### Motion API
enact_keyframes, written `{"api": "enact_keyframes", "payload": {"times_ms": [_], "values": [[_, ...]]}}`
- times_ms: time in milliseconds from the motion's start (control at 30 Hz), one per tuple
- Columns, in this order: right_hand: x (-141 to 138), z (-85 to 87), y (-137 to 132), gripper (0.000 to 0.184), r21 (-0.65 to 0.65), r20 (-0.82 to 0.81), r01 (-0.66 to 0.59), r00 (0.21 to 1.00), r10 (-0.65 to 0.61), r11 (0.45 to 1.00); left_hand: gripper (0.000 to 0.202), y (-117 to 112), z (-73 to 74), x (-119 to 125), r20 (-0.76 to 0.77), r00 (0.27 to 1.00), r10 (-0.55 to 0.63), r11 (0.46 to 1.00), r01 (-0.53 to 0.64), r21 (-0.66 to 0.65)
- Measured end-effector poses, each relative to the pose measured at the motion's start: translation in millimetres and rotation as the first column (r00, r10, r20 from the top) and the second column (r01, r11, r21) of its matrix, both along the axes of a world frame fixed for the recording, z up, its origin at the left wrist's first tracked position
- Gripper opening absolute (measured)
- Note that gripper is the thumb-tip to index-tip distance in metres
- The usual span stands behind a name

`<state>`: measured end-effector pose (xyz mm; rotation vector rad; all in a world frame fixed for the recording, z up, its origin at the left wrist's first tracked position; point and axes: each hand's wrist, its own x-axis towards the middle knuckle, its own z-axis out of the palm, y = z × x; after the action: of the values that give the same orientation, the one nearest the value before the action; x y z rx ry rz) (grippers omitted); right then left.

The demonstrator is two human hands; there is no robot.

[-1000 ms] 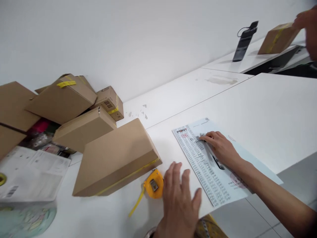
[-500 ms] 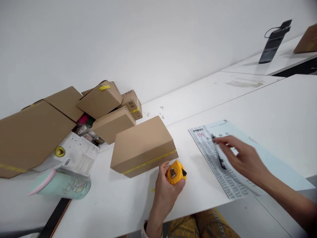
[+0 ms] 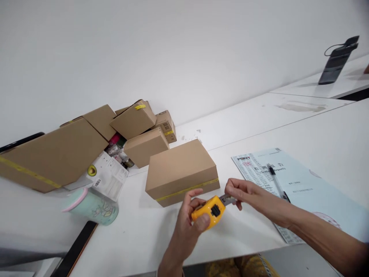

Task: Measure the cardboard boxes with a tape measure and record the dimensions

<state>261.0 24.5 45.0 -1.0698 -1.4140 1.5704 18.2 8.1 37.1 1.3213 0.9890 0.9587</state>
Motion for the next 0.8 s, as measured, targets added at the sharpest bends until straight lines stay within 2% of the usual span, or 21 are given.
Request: {"api": "enact_keyframes", "payload": {"times_ms": [100, 200, 267, 333, 433, 533, 800], "values": [[6, 14.9, 34, 0.049, 0.04, -0.129, 0.099, 0.987, -0.093, 0.994, 0.076, 23, 33.3, -39, -0.055, 0.986, 0.16, 0.985, -0.156, 0.075], [10, 23.8, 79, 0.047, 0.018, -0.229, 0.202, 0.954, -0.192, 0.979, 0.066, 56, 70.0, -91, -0.103, 0.944, 0.313, 0.942, -0.295, 0.159], [9, 24.1, 106, 0.047, 0.001, -0.211, 0.233, 0.951, -0.227, 0.973, 0.06, 79, 87.3, -125, -0.125, 0.923, 0.365, 0.922, -0.34, 0.186], [5, 20.3, 126, 0.05, 0.018, -0.132, 0.25, 0.96, -0.246, 0.968, 0.052, 100, 95.8, -152, -0.161, 0.912, 0.378, 0.921, -0.353, 0.164], [-5, 11.0, 142, 0.055, 0.06, -0.016, 0.276, 0.961, -0.276, 0.959, 0.038, 121, 95.4, -179, -0.226, 0.9, 0.372, 0.928, -0.363, 0.083], [-15, 4.5, 147, 0.056, 0.075, 0.058, 0.29, 0.954, -0.295, 0.954, 0.033, 132, 88.4, -195, -0.262, 0.893, 0.367, 0.926, -0.378, 0.009], [-27, 10.1, 137, 0.052, 0.138, 0.228, 0.304, 0.916, -0.329, 0.943, 0.037, 138, 76.0, -210, -0.257, 0.909, 0.329, 0.929, -0.361, -0.086]]}}
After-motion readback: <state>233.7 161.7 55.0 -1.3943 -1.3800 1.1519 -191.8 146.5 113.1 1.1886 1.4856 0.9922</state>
